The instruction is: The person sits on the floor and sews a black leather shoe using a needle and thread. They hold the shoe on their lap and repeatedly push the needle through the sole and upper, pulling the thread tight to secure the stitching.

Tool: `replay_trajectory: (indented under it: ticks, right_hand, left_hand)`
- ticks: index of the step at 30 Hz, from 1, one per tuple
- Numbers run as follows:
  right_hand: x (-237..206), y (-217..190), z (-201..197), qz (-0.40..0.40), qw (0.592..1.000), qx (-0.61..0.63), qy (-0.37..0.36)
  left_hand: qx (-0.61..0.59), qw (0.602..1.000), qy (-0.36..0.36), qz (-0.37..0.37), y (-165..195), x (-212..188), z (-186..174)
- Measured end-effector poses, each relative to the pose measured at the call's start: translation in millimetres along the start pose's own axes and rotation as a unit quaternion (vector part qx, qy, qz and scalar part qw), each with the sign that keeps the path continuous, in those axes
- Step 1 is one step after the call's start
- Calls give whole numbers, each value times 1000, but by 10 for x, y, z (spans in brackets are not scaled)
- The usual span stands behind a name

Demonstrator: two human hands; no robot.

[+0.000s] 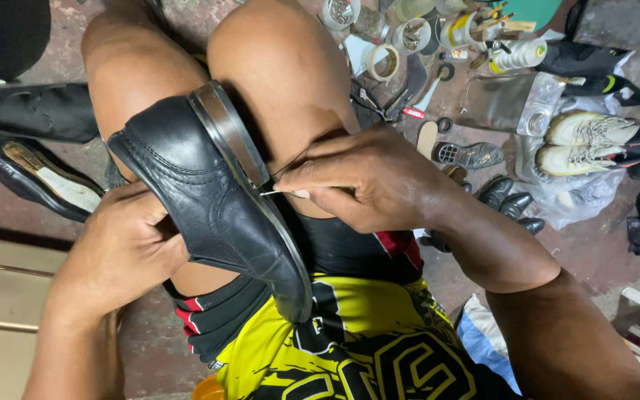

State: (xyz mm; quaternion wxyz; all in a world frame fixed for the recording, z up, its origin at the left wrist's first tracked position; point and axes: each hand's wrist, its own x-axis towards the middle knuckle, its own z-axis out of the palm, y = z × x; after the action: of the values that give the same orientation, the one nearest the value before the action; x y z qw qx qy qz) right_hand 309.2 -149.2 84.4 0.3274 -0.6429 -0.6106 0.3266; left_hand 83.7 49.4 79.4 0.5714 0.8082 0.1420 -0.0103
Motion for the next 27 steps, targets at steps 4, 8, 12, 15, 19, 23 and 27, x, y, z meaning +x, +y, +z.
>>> replay_trajectory:
  ticks: [4,8,12,15,19,23,27]
  right_hand:
    - [-4,59,-46,-5,1000,-23,-16]
    - [16,102,-83,-22,999,-34,-16]
    - [20,148,-101,-29,998,-48,-6]
    - [60,217,-75,-50,997,-66,-1]
    - [115,293,-25,-70,996,-45,11]
    - [168,343,9,-85,996,-23,24]
    - [197,339,55,-89,995,-24,30]
  left_hand:
    - [181,983,-29,4,-11,132,-22]
    - [219,969,-17,116,-30,284,12]
    - [223,966,-20,126,-54,357,55]
    - [224,963,0,150,-82,387,59]
    - [224,965,-9,133,-97,436,41]
    - [238,962,1,136,-75,523,37]
    - [247,959,12,135,-36,591,53]
